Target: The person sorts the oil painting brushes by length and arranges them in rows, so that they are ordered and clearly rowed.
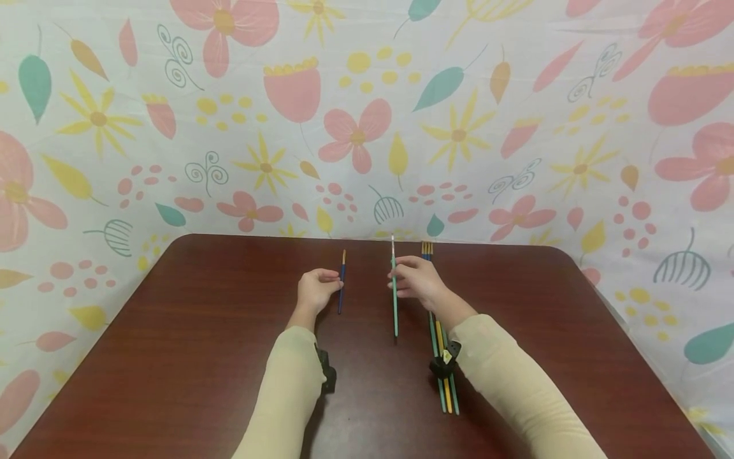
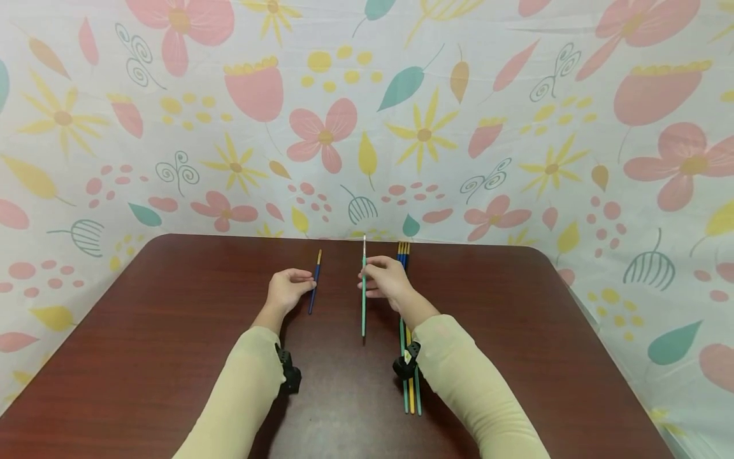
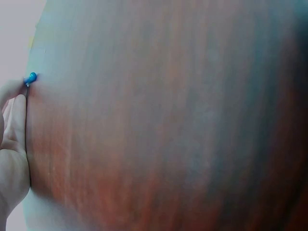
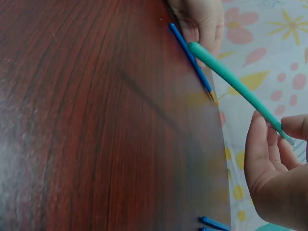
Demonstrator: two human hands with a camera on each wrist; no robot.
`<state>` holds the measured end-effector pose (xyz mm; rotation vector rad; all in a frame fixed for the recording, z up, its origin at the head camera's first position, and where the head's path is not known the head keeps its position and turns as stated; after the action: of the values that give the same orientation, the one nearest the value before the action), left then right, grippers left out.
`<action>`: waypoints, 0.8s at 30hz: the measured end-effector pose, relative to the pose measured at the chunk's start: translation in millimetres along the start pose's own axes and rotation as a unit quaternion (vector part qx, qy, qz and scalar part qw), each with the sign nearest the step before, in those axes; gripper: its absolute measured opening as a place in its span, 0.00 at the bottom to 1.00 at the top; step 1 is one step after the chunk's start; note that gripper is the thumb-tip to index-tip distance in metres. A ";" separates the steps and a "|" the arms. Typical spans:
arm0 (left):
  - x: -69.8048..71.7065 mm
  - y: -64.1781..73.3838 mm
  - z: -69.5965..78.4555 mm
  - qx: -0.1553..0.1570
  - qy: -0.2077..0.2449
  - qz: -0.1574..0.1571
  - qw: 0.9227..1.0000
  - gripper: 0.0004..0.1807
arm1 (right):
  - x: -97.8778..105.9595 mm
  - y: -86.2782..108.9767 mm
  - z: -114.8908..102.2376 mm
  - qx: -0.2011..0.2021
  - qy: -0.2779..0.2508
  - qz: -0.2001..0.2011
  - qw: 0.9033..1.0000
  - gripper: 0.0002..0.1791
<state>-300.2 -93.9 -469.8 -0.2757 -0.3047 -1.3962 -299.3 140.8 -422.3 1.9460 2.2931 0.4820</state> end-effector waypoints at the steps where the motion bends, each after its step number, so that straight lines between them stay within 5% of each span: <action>1: 0.0 0.1 0.0 0.001 0.000 0.000 1.000 0.10 | 1.0 1.0 0.0 -0.001 -0.002 -0.003 1.000 0.25; 24: -1.2 -0.4 -0.9 0.005 -0.003 0.000 1.000 0.10 | 44.3 23.6 4.8 -0.006 0.016 -0.003 1.000 0.31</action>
<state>-300.8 -93.2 -471.1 -0.2714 -0.3170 -1.3944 -283.7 188.0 -414.0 1.9386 2.3089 0.5289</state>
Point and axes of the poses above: each hand's wrist, its own y-axis away from the middle knuckle, its own x-axis out of the back of the hand, z = x × y, the point moved 3 cm from there along -y, towards the middle knuckle, and after that the axes turned 3 degrees about -x, right-handed, at the moved point
